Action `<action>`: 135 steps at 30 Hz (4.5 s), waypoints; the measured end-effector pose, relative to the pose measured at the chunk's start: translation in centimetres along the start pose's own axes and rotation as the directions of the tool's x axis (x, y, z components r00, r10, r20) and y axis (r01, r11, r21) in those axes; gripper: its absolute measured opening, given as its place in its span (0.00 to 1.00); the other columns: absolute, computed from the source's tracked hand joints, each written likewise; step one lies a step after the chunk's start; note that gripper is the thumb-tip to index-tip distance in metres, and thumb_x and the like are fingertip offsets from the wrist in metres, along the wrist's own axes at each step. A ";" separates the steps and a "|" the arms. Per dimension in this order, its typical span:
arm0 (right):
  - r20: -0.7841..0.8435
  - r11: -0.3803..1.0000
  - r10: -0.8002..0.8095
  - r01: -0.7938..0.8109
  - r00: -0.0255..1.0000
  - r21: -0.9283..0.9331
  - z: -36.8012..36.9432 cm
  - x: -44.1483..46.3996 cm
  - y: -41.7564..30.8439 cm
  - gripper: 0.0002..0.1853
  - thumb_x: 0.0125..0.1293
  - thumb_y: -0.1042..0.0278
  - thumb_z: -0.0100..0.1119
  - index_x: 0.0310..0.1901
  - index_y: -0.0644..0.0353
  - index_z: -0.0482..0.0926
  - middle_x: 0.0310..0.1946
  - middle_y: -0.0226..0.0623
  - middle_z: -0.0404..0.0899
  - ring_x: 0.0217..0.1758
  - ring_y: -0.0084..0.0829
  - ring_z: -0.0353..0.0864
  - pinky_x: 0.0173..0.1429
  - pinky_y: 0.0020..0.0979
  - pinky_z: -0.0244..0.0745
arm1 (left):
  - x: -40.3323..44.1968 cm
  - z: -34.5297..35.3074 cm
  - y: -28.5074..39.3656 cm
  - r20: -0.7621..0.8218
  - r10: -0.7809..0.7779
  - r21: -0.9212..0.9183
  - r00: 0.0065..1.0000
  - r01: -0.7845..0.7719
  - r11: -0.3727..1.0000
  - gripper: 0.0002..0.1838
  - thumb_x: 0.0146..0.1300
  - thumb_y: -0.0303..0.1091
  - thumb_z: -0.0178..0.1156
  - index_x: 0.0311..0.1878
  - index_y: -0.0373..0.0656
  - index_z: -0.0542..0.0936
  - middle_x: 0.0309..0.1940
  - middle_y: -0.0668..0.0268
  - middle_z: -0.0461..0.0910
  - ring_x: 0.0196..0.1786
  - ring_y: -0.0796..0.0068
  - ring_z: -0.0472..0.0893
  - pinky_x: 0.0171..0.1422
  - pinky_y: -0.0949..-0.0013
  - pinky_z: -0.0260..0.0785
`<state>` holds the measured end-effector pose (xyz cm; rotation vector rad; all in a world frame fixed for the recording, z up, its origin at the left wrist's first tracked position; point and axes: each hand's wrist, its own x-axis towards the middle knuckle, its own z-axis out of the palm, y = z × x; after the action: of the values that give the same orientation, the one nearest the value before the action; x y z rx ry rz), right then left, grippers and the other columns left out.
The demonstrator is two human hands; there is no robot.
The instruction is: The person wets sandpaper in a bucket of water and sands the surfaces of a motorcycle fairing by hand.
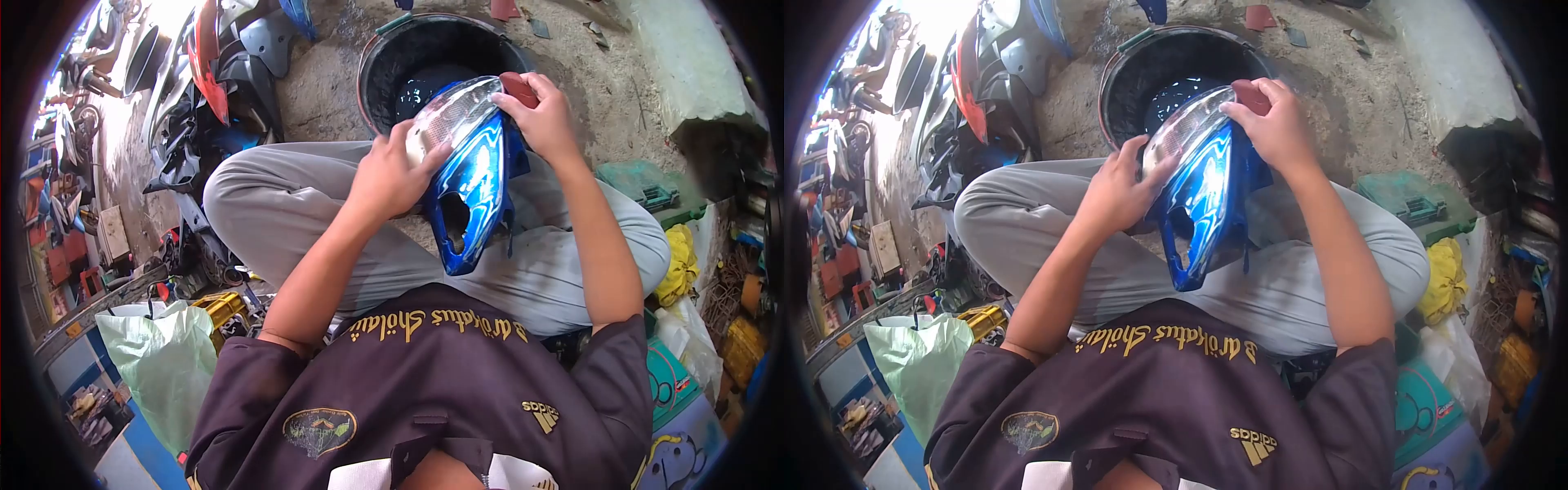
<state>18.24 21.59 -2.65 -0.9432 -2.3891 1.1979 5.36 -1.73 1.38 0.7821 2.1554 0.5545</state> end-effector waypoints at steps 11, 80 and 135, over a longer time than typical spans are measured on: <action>0.394 0.648 0.373 -0.540 0.840 0.537 -1.9 -0.3 0.3 0.41 0.64 0.65 0.78 0.77 0.61 0.68 0.58 0.36 0.85 0.53 0.31 0.88 0.54 0.42 0.88 | -2.5 4.4 -1.7 -0.286 -0.191 -0.890 0.939 -0.187 0.415 0.40 0.79 0.26 0.64 0.86 0.42 0.53 0.56 0.52 0.85 0.56 0.69 0.87 0.62 0.66 0.80; -0.113 0.880 -0.470 0.456 0.875 -0.132 0.1 -1.1 1.1 0.10 0.70 0.77 0.67 0.51 0.66 0.83 0.50 0.46 0.85 0.53 0.52 0.88 0.56 0.45 0.83 | 11.3 -0.9 -3.2 -0.310 0.306 0.104 0.900 -0.287 0.952 0.39 0.75 0.60 0.64 0.77 0.40 0.74 0.56 0.40 0.88 0.61 0.37 0.86 0.68 0.47 0.77; 0.165 0.685 -0.655 0.672 0.738 -0.281 3.7 -0.1 1.1 0.15 0.62 0.81 0.66 0.51 0.64 0.88 0.55 0.42 0.88 0.49 0.45 0.84 0.59 0.41 0.84 | 13.0 4.9 -4.9 -0.391 0.515 -0.060 0.763 -0.579 0.813 0.33 0.85 0.49 0.50 0.87 0.49 0.65 0.76 0.45 0.69 0.68 0.42 0.71 0.79 0.45 0.61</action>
<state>16.80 19.85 -5.77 -0.0420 -2.6471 0.5546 0.65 4.25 -11.18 1.3101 2.1336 1.2681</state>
